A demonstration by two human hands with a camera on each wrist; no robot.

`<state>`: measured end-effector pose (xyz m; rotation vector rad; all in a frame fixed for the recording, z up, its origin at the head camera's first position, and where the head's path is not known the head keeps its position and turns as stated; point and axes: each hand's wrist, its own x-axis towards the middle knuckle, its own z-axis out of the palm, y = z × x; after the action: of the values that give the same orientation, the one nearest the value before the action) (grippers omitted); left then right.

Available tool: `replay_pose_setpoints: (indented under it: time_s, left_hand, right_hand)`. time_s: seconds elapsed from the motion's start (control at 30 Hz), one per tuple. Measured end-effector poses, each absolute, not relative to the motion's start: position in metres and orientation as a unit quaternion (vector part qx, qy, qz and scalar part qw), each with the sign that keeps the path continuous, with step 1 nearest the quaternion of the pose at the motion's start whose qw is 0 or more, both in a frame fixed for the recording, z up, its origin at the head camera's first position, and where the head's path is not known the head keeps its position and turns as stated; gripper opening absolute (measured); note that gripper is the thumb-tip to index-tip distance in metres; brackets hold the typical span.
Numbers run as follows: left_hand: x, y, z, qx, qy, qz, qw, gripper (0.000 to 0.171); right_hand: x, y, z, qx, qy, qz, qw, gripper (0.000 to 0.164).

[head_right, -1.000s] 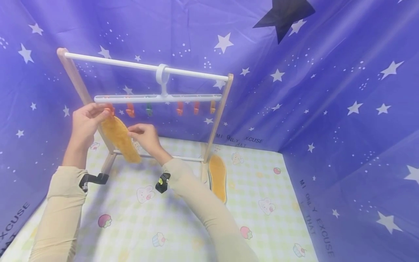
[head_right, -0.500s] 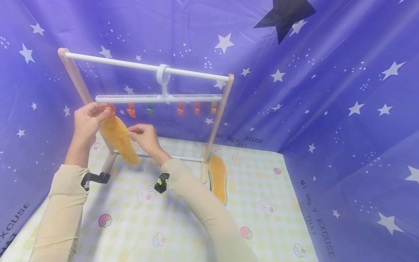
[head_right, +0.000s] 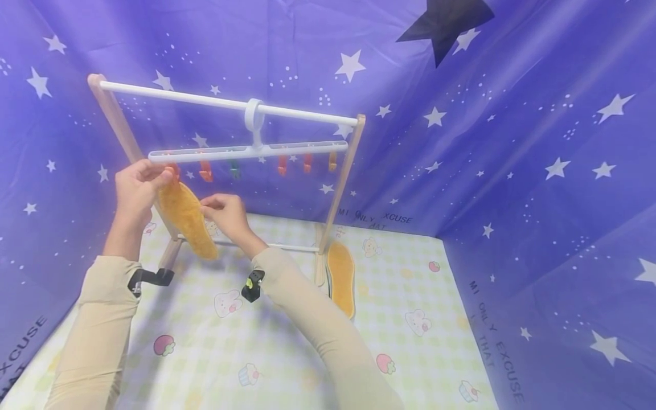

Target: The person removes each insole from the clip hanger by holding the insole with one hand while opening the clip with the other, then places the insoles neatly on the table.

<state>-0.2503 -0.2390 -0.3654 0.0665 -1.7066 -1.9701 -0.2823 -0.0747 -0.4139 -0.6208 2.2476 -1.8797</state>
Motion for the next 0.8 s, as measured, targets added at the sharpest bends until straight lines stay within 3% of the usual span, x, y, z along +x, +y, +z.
replay_pose_setpoints:
  time_s: [0.8]
  left_hand:
    - [-0.2520,-0.2361,-0.3617,0.059,-0.622,-0.729,0.280,0.038]
  right_hand:
    - [-0.2819,-0.0696,-0.4154,-0.202,0.758,-0.616,0.071,0.013]
